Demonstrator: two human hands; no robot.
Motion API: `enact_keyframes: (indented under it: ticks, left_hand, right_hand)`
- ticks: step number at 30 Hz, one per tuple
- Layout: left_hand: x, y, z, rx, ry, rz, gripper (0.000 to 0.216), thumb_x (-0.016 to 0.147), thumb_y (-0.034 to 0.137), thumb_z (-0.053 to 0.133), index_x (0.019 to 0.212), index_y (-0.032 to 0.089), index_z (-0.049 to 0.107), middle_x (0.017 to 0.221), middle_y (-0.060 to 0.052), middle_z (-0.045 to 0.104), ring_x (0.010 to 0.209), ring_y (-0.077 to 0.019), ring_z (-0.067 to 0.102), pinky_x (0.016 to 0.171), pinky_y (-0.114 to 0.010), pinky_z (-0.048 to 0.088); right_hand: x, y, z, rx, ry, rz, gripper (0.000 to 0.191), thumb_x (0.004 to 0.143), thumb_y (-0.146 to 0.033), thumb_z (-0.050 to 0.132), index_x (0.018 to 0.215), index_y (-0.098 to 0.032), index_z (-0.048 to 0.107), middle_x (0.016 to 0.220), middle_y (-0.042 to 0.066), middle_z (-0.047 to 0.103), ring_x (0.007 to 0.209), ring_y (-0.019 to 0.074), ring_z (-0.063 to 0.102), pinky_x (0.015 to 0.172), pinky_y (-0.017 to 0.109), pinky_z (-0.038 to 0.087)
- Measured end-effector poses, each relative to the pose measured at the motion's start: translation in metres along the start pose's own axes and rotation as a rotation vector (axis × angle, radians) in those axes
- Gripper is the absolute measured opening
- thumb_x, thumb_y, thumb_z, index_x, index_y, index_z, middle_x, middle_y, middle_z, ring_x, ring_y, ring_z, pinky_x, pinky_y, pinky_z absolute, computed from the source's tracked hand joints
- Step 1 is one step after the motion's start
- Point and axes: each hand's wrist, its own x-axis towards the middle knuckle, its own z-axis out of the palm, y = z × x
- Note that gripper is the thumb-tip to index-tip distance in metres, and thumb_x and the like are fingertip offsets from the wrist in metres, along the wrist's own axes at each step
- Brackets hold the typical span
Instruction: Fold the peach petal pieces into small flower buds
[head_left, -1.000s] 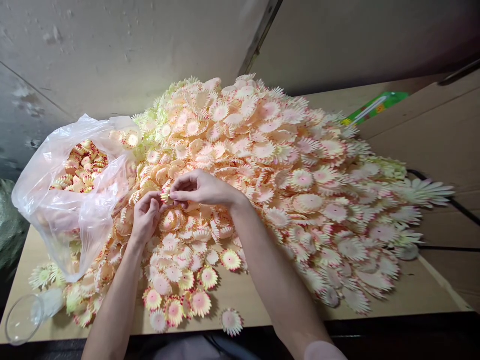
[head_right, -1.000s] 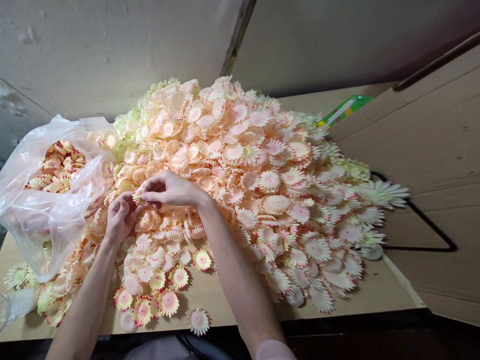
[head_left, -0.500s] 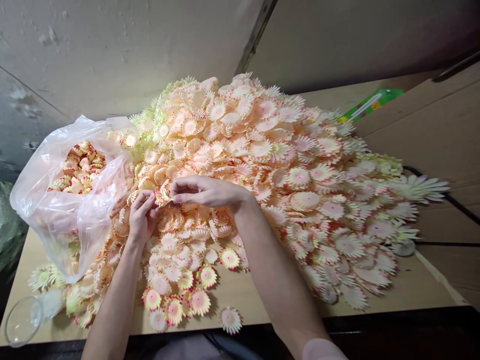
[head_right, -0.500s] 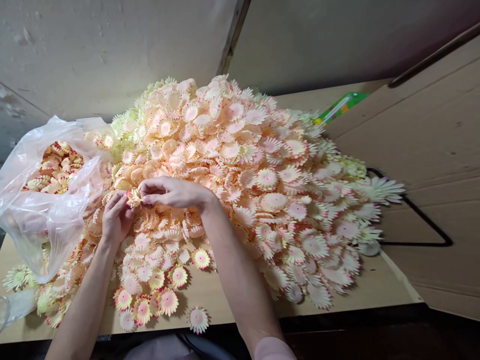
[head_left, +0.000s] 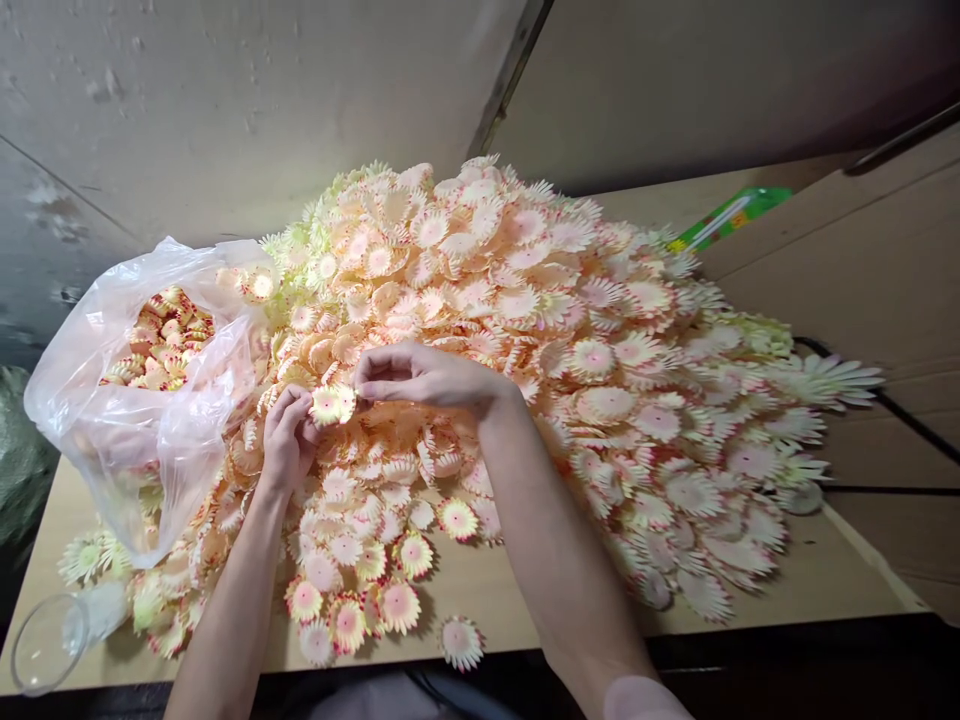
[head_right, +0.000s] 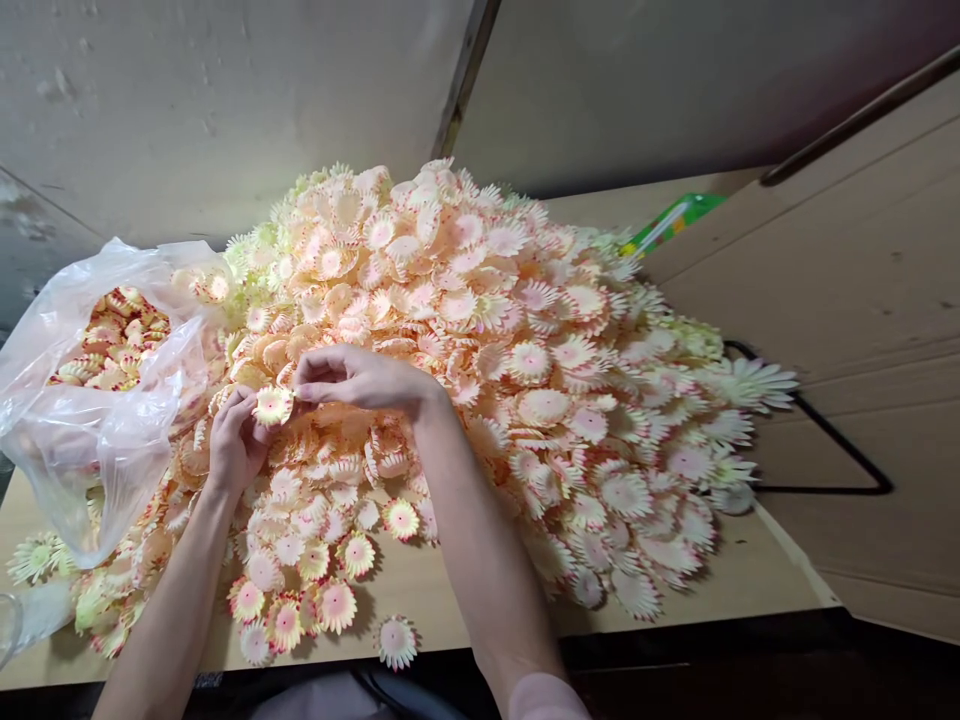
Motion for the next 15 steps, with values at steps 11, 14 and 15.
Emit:
enact_keyframes:
  ticks: [11,14,15]
  left_hand:
    - [0.001,-0.006,-0.007,0.405,-0.111,0.299,0.018,0.077,0.021,0.056,0.076,0.018,0.073,0.104,-0.008,0.071,0.109,-0.0235,0.062,0.092,-0.031,0.051]
    - [0.002,-0.006,-0.010,0.490,-0.135,0.378,0.022,0.080,0.022,0.055,0.086,0.018,0.076,0.103,-0.007,0.071,0.107,-0.0248,0.062,0.099,-0.035,0.047]
    - [0.002,-0.007,-0.010,0.490,-0.140,0.390,0.022,0.081,0.024,0.056,0.088,0.019,0.076,0.103,-0.007,0.070,0.106,-0.0246,0.062,0.098,-0.035,0.047]
  right_hand:
    - [0.016,0.000,0.014,-0.255,0.236,0.024,0.017,0.089,-0.030,0.060,0.086,-0.015,0.065,0.083,0.005,0.068,0.076,0.0149,0.062,0.074,0.031,0.049]
    - [0.018,-0.001,0.020,-0.317,0.253,0.005,0.025,0.086,-0.039,0.066,0.091,-0.015,0.066,0.088,0.006,0.069,0.077,0.0153,0.062,0.073,0.030,0.049]
    - [0.019,-0.001,0.021,-0.328,0.271,0.002,0.030,0.080,-0.041,0.073,0.092,-0.014,0.066,0.088,0.006,0.069,0.078,0.0155,0.062,0.072,0.030,0.050]
